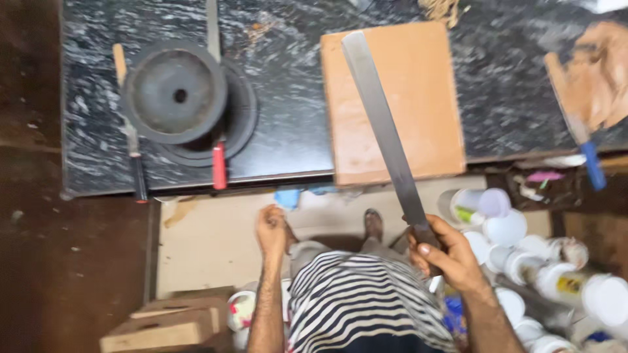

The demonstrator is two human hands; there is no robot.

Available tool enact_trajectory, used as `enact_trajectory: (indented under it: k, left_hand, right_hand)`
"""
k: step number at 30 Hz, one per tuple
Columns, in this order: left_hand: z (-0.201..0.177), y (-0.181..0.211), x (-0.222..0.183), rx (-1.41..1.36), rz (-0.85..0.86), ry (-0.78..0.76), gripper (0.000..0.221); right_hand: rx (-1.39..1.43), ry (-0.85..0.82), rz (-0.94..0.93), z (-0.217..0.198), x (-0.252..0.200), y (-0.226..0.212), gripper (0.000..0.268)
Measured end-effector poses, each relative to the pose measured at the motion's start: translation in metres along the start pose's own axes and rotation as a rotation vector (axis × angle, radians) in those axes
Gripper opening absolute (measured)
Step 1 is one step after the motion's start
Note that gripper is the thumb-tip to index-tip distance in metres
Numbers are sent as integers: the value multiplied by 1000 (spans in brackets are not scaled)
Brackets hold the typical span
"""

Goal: The person uses a long knife to cut a large rectangular brown slab into several parallel strips and then cross-cuts them into smaller squares on a dark countertop.

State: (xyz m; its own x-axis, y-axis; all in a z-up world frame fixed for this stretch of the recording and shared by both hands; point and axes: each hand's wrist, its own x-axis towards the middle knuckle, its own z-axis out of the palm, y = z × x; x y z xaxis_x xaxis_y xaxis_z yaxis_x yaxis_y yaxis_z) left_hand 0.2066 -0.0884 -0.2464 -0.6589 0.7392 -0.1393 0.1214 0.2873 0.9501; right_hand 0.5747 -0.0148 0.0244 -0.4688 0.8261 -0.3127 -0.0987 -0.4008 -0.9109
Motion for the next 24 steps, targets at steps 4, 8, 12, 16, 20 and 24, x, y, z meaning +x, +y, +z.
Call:
enact_trajectory:
  k: [4,8,12,16,20,24]
  left_hand:
    - [116,4,-70,-72,-292,-557,31]
    - [84,110,-107,-32,-232,-860,33]
    - [40,229,-97,-325,-124,-558,49]
    - [5,313,-83,-692,355,-625,88]
    - [-37,341,-88,-797,441,-681,90]
    - [-67,326,-100,-608,159,-468,40]
  right_hand:
    - [-6,13,-17,-69,-24,-22,47]
    - [-7,-33,-9,-116,-65,-27,39]
    - [11,-194,164,-147,-84,-19,33]
    - [-272,-331,230,-153,-73,-23,39]
    - [-573,-361,304,-129,-48,-35,41]
    - [-699,-364,257,-112,-30,-27,44]
